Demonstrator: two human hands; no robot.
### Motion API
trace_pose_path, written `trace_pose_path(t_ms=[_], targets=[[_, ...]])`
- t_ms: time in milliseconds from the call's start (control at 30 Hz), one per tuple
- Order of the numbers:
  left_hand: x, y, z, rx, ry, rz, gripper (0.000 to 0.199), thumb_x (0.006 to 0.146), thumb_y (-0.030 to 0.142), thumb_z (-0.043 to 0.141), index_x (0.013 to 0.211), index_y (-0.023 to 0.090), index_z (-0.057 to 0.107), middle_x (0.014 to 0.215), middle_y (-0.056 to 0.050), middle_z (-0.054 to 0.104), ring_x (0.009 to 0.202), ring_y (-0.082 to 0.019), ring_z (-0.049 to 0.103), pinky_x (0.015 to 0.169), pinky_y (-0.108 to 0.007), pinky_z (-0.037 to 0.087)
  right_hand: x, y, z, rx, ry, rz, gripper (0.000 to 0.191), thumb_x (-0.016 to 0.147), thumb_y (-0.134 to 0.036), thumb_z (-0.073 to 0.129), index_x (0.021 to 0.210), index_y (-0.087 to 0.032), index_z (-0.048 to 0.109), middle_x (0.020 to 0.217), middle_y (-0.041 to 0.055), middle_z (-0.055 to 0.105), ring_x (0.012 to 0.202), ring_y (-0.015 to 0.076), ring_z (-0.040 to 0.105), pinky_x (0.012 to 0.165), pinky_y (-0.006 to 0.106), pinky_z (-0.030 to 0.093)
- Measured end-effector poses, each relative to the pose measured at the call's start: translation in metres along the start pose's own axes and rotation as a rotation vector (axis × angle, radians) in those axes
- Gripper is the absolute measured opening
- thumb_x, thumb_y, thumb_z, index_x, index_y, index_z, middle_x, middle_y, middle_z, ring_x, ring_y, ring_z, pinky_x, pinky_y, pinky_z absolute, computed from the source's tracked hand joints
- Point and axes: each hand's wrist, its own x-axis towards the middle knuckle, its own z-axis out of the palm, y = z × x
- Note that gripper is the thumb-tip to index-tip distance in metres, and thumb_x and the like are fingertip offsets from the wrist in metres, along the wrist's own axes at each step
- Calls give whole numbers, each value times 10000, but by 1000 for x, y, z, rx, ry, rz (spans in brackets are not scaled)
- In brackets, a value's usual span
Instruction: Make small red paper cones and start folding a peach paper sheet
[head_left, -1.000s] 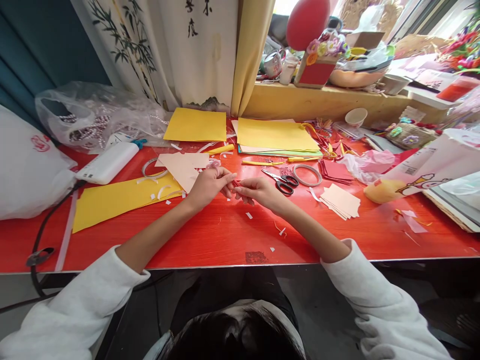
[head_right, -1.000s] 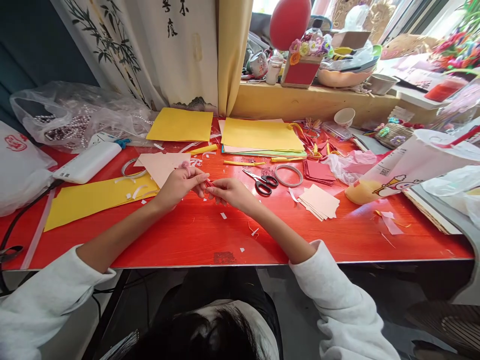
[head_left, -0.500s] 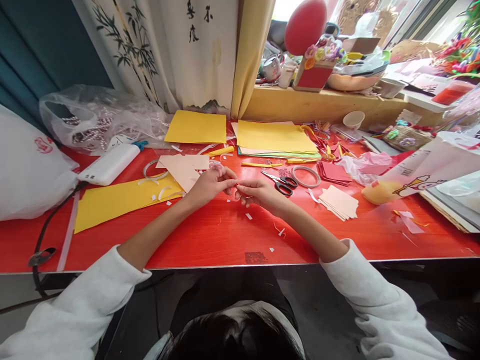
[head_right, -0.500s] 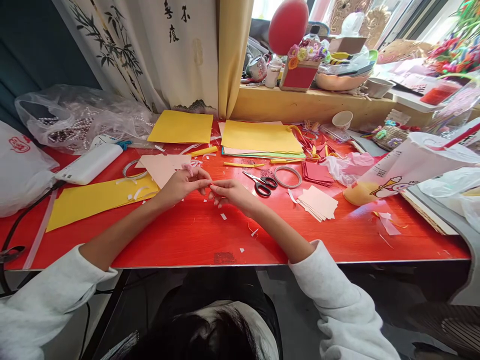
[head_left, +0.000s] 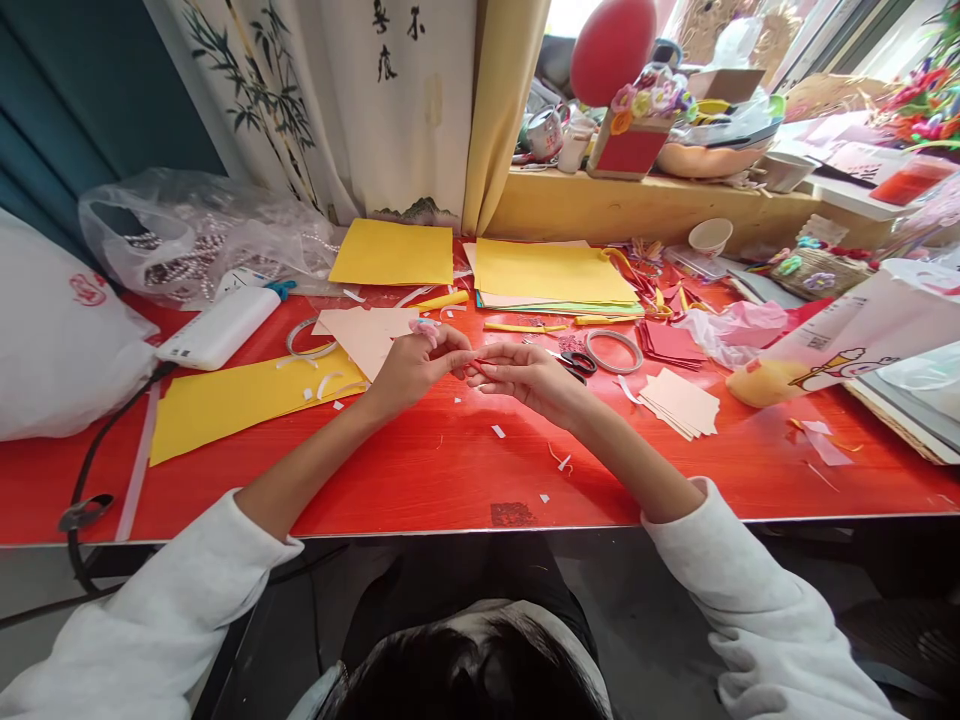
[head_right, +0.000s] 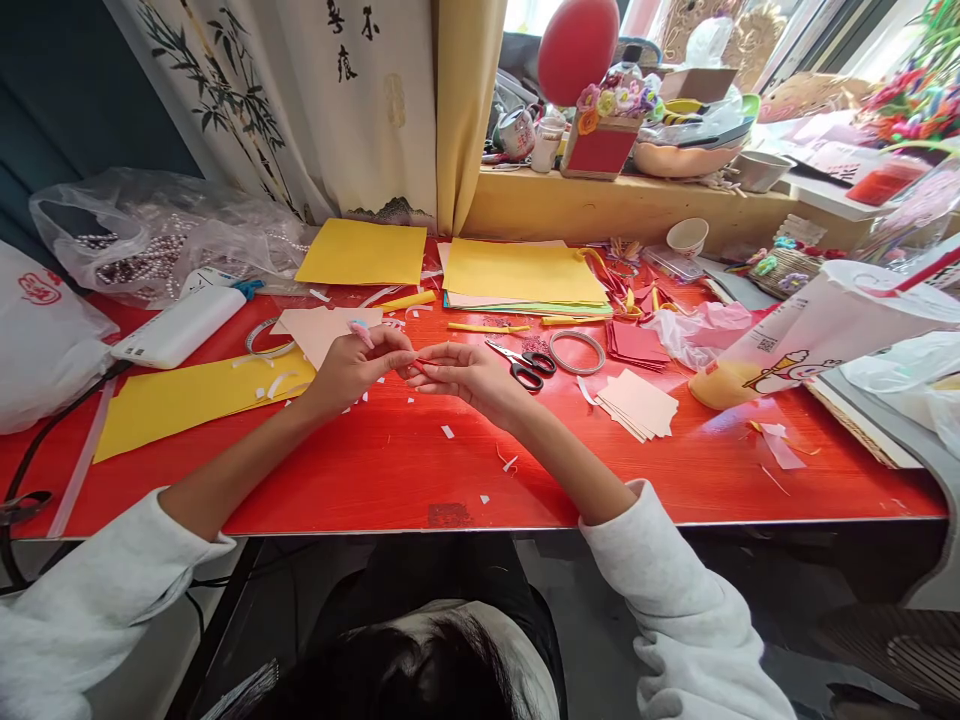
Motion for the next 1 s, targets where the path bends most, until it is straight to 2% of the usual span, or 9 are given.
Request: trace_pose_path(t_ms=[100,233,433,567,733,800,867,933,1000], targets=[[0,3,-1,-24,-55,-11,253,814,401,635,818,151,594,755,-3,607,698,-118,613,706,-254,502,0,1,-3,4,-26,13,151,780,-54,638,911,-119,676,826,66,744,795,119,718,765,192,567],[0,5,-1,73,-32,75,239,848,386,589,818,157,651,772,-22,612,720,-120,584,713,-256,485,-2,-1,-5,42,-64,29,158,803,-53,620,928,-118,692,885,67,749,840,112,717,797,171,564],[-2,2,0,150,74,159,232,876,347,542,793,183,685,778,-28,597,721,-129,559,721,-271,476,-5,-4,-1,3,-59,32,226,936,-263,524,962,-116,695,935,110,745,846,131,720,754,197,589],[-4,1,2,205,68,194,256,885,358,533,771,189,689,786,-32,598,727,-130,555,725,-267,471,-7,-6,1,-18,-111,106,149,902,-197,581,948,-106,690,898,105,749,821,133,725,738,185,587],[-4,2,1,218,-2,223,234,888,323,529,770,187,679,796,-27,603,707,-118,550,707,-254,458,-8,-4,0,-80,-167,180,176,848,-255,662,888,-88,699,858,112,748,769,145,729,690,193,591],[-2,3,1,208,-39,172,224,872,337,549,765,186,675,779,-23,616,718,-121,551,713,-253,450,-7,-2,-1,-143,-169,150,202,823,-284,691,866,-87,699,828,101,744,740,148,728,674,201,592],[0,3,0,177,-58,62,234,850,380,569,789,178,671,766,-21,628,703,-122,552,697,-251,448,-6,0,-2,-223,-145,105,228,812,-313,699,843,-87,694,798,89,735,714,148,724,674,215,593],[1,3,-1,176,-44,-36,272,831,421,581,786,164,659,735,-17,627,672,-119,547,674,-249,441,-5,2,-2,-287,-113,74,250,805,-339,702,824,-90,686,787,81,728,695,144,719,666,224,592],[2,3,-2,228,-21,-70,294,818,435,589,736,158,643,677,-7,610,638,-114,532,659,-249,427,-4,3,-1,-331,-80,60,274,784,-366,716,809,-96,677,779,76,723,674,140,711,648,231,589]])
